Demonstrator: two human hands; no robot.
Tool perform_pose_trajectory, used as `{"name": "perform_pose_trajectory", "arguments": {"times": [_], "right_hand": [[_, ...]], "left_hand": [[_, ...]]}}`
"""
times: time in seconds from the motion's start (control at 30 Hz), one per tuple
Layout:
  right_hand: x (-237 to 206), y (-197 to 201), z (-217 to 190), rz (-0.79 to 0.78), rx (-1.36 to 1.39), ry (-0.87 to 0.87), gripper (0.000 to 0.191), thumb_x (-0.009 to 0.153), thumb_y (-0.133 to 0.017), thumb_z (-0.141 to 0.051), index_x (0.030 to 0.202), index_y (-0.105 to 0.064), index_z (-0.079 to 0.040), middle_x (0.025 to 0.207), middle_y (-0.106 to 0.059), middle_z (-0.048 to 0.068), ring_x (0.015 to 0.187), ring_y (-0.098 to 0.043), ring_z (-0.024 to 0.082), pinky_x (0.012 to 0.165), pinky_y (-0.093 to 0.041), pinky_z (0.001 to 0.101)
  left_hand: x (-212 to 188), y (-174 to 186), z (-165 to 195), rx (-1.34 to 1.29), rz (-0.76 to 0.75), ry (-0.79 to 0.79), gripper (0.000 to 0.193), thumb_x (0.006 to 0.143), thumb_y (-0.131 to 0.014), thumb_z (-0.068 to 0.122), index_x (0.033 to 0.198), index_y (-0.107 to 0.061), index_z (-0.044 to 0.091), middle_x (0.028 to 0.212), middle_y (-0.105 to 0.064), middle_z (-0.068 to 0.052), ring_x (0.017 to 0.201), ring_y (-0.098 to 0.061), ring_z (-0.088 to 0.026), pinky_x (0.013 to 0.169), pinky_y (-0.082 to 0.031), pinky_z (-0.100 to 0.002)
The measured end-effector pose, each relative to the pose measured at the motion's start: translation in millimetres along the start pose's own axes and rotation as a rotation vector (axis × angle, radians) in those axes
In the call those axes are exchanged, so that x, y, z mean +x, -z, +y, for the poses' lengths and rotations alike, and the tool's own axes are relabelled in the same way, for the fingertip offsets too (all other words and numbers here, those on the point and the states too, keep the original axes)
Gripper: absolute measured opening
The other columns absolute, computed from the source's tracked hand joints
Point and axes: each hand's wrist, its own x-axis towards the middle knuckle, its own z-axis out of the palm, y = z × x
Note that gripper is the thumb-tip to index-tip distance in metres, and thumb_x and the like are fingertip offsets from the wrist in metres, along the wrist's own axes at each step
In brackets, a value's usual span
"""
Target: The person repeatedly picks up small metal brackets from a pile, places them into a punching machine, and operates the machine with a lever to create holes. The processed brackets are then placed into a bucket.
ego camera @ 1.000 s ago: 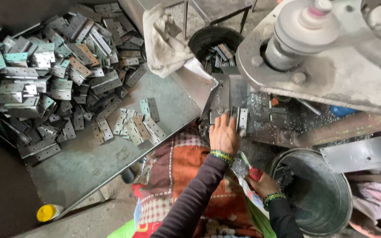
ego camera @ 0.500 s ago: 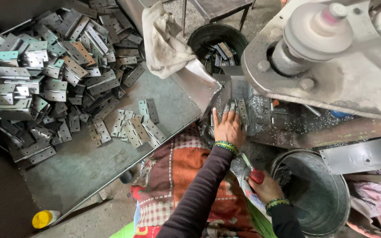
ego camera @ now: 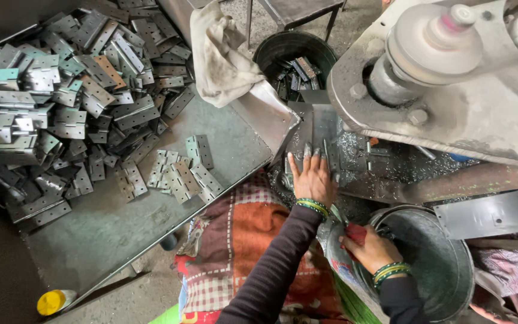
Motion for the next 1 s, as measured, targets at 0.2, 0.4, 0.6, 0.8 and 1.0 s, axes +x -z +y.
{"name": "perform_pose_trajectory", "arguments": {"times": [0.2,0.4,0.6,0.8,1.0], "right_hand": [[9.5,-75.4,13.3,0.071,0.298,0.109,0.079,0.069,-0.083,-0.059,0.128,-0.06,-0.011,0.114,-0.077,0.016,0.106,-0.074,0.035,0.089,-0.058,0.0431],[15.1,-51.0,9.8,0.018,0.248,0.186,0.072,0.064,-0.087,-0.05,0.123,-0.068,-0.014,0.112,-0.079,0.01,0.104,-0.076,0.028,0.09,-0.058,0.0387],[7.3,-13.3,14.9,-0.08,0.049,0.071,0.065,0.068,-0.088,-0.053,0.12,-0.072,-0.017,0.11,-0.078,0.012,0.105,-0.074,0.032,0.09,-0.058,0.0408],[17.5,-103.6,28.3,0.122,0.214,0.118,0.08,0.071,-0.083,-0.058,0.132,-0.059,-0.012,0.111,-0.076,0.017,0.102,-0.074,0.037,0.087,-0.058,0.0456],[31.8,-87.3,34.7,0.068,0.346,0.23,0.071,0.063,-0.084,-0.05,0.121,-0.069,-0.012,0.107,-0.08,0.012,0.098,-0.074,0.032,0.085,-0.059,0.0435]], "left_hand": [[5.7,-13.4,-11.4,-0.03,0.179,-0.081,0.059,0.083,-0.072,0.033,0.133,-0.059,0.003,0.143,-0.058,-0.014,0.143,-0.045,-0.033,0.124,-0.003,-0.069],[-6.1,-4.8,-20.9,-0.031,0.066,-0.081,0.05,0.084,-0.063,0.021,0.13,-0.063,0.004,0.137,-0.063,-0.013,0.137,-0.051,-0.032,0.125,-0.005,-0.067],[-10.2,-4.5,-10.1,0.025,0.129,-0.085,0.041,0.086,-0.056,0.015,0.124,-0.066,0.003,0.132,-0.066,-0.014,0.136,-0.053,-0.033,0.125,-0.006,-0.067],[-13.0,-15.3,-12.5,0.041,0.253,-0.116,0.042,0.093,-0.054,0.022,0.128,-0.066,0.002,0.136,-0.064,-0.015,0.141,-0.051,-0.033,0.126,-0.008,-0.063],[-10.4,-19.7,-26.1,0.016,0.129,-0.107,0.039,0.092,-0.053,0.019,0.125,-0.067,0.006,0.139,-0.063,-0.013,0.142,-0.048,-0.03,0.127,-0.006,-0.065]]}}
